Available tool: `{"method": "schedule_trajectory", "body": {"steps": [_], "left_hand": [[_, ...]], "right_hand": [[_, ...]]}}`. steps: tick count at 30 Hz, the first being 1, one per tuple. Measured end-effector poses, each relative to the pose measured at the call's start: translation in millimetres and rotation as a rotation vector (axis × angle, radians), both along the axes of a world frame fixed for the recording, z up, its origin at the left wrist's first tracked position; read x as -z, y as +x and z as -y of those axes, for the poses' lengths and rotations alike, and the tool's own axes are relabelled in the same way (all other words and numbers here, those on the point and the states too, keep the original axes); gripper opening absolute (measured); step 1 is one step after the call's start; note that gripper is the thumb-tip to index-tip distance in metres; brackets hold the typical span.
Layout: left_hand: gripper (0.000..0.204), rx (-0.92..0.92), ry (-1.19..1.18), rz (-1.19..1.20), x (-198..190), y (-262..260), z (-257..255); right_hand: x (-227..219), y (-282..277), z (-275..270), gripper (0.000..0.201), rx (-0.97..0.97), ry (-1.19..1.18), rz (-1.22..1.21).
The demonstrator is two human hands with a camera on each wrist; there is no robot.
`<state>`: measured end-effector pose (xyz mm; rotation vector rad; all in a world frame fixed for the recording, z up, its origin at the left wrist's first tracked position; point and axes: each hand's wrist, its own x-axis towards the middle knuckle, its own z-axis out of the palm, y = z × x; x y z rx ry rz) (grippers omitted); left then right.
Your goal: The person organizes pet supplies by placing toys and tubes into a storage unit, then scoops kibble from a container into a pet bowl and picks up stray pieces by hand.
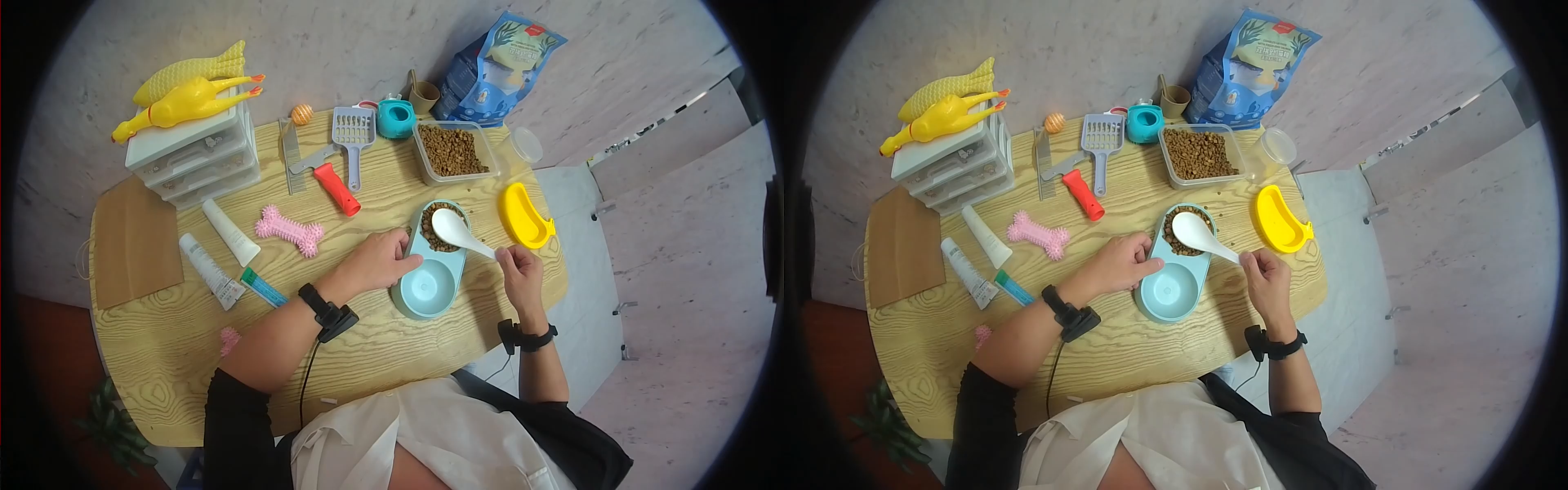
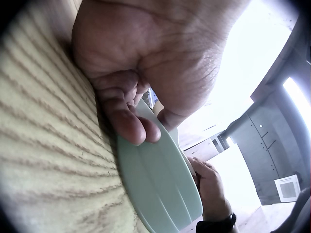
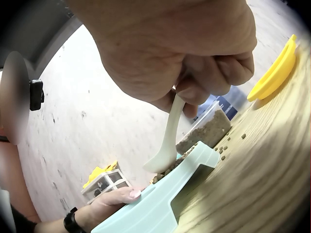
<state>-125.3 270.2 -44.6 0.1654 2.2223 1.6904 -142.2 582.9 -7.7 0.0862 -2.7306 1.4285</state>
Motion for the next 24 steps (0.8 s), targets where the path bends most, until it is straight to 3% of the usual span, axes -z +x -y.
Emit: {"method": "schedule_trajectory", "body": {"steps": [24], "left_hand": [[0.033, -0.004, -0.010, 0.002, 0.3, 0.0, -0.4]], "right_hand": [[-3.3, 1.9, -3.5, 0.026, 0.008, 0.008, 0.007]]}}
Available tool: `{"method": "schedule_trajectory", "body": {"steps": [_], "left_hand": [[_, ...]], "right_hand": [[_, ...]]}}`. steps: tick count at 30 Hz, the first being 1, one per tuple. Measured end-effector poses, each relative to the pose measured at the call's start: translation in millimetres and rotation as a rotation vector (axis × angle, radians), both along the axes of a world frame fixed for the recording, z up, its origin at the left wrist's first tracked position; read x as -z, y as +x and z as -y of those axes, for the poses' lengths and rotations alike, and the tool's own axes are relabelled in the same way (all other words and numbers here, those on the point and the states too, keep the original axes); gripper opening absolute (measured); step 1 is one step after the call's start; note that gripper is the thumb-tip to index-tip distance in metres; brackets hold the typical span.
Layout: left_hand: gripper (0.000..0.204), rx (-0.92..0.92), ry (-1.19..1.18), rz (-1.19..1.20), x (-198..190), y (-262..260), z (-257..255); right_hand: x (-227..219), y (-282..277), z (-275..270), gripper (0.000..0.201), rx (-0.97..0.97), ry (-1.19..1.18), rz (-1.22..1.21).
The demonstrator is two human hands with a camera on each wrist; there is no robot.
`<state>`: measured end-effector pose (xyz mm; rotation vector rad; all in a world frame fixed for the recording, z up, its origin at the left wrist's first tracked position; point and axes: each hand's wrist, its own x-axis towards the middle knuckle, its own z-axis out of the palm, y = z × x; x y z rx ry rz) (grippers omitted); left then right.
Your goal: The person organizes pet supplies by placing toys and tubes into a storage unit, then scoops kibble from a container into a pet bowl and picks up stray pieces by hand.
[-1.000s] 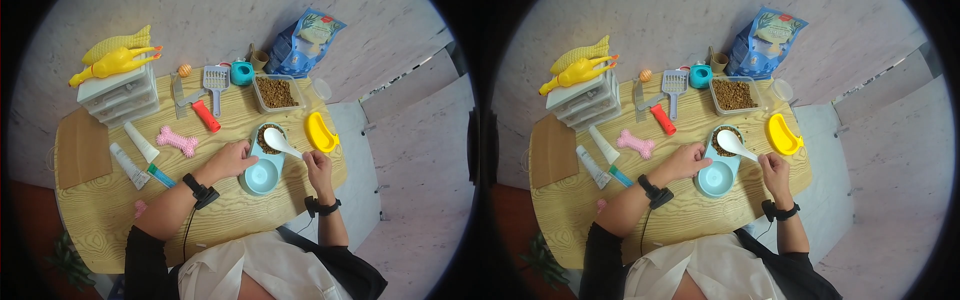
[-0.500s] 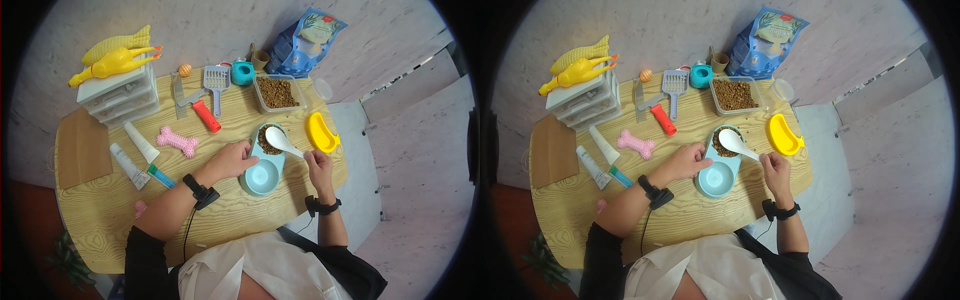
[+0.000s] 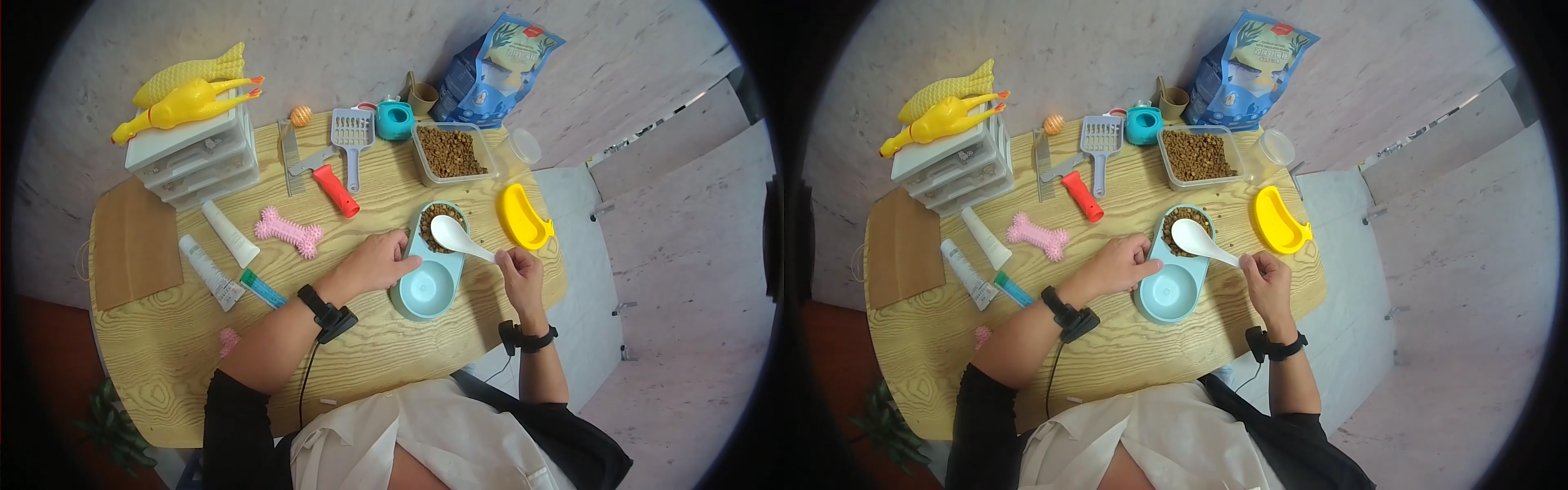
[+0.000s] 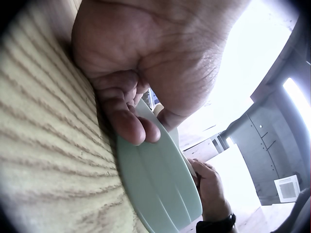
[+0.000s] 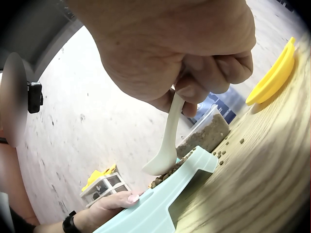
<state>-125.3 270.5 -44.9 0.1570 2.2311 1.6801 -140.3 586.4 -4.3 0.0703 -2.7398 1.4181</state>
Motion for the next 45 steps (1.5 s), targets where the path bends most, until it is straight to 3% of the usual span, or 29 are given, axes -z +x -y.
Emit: {"method": "schedule_trajectory", "body": {"steps": [45], "left_hand": [[0.033, -0.003, 0.001, 0.002, -1.4, 0.3, 0.3]], "right_hand": [[8.3, -2.2, -7.1, 0.028, 0.026, -0.056, -0.022]]}}
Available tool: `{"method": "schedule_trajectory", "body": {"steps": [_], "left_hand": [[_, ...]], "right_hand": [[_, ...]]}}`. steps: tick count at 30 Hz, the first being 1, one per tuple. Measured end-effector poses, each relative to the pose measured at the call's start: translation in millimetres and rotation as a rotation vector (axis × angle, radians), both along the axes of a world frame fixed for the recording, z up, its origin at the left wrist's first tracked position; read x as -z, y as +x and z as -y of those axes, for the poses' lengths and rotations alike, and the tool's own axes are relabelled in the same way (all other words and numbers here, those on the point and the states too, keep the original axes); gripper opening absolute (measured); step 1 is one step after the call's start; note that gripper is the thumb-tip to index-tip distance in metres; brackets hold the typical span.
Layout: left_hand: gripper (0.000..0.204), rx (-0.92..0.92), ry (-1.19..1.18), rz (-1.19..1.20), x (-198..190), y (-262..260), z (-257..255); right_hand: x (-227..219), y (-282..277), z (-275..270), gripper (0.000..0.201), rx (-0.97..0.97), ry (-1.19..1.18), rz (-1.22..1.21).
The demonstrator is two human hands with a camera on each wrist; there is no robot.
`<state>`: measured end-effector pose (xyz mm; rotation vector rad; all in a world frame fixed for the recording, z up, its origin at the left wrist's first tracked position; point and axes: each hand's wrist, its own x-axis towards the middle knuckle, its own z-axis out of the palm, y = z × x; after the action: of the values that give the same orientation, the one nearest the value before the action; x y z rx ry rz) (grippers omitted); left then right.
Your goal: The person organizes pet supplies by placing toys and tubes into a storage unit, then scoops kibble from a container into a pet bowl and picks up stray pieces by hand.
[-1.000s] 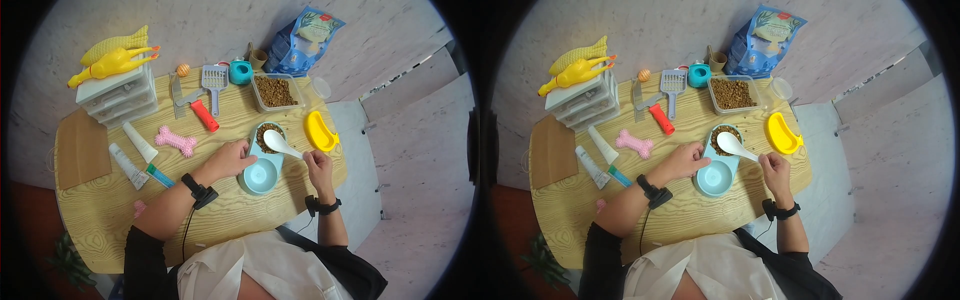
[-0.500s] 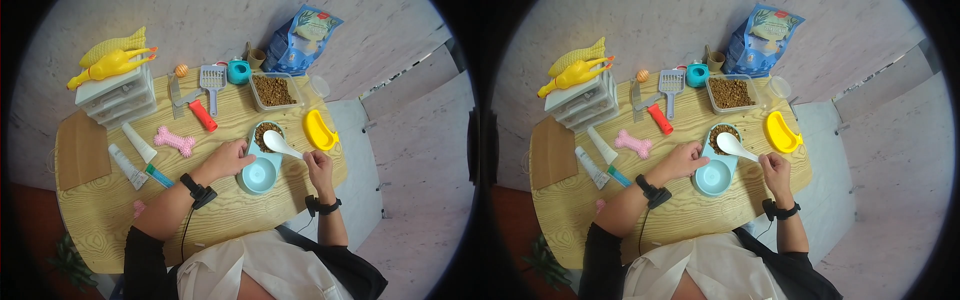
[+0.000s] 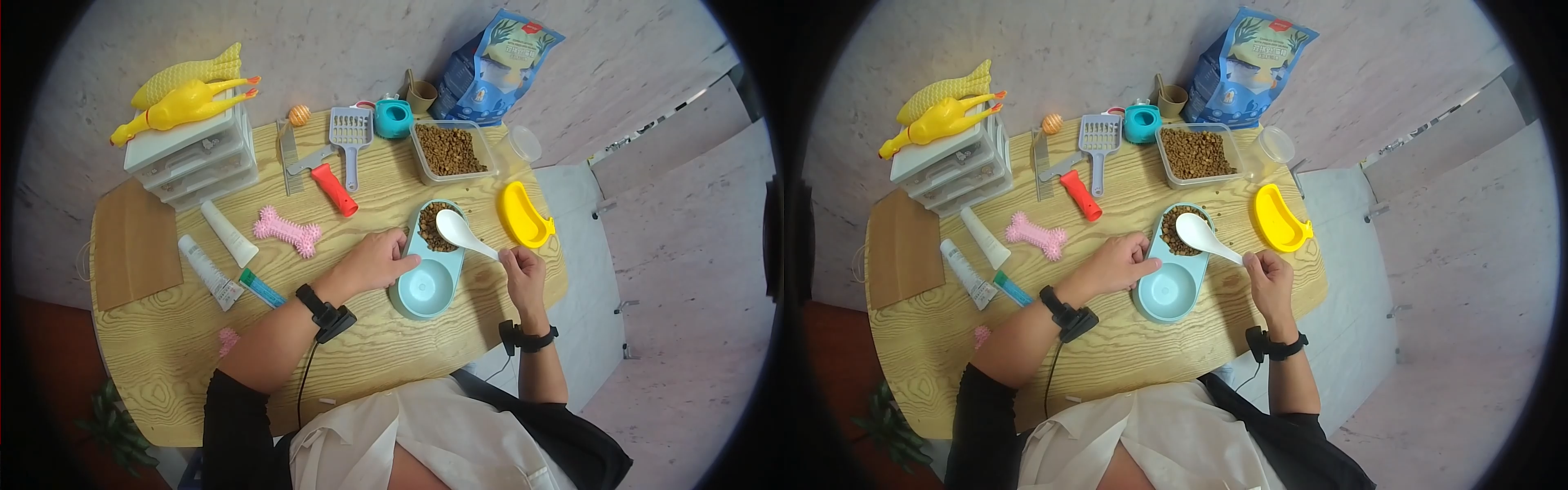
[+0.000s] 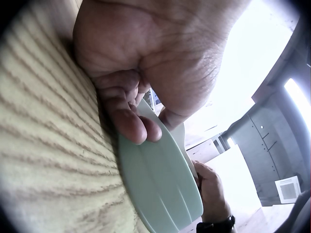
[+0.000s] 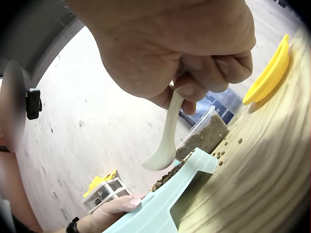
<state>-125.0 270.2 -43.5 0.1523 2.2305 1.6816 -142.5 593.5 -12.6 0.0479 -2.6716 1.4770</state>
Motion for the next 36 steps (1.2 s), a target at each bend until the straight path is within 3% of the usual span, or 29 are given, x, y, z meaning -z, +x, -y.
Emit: {"method": "schedule_trajectory", "body": {"steps": [20, 22, 26, 36], "left_hand": [[0.034, 0.004, 0.009, 0.005, 0.4, -0.4, -0.5], [0.034, 0.003, 0.011, -0.001, 2.5, -0.5, -0.5], [0.034, 0.012, -0.001, -0.010, 2.0, -0.8, 0.0], [0.035, 0.011, 0.008, -0.002, 0.4, -0.4, 0.1]], "right_hand": [[-2.6, -2.4, 4.2, 0.028, 0.011, 0.053, -0.016], [0.2, -4.5, 1.1, 0.027, 0.018, -0.062, -0.035], [-3.0, -4.2, -1.4, 0.026, 0.037, -0.070, -0.026], [-1.6, -1.7, 6.9, 0.026, 0.008, 0.034, 0.004]]}}
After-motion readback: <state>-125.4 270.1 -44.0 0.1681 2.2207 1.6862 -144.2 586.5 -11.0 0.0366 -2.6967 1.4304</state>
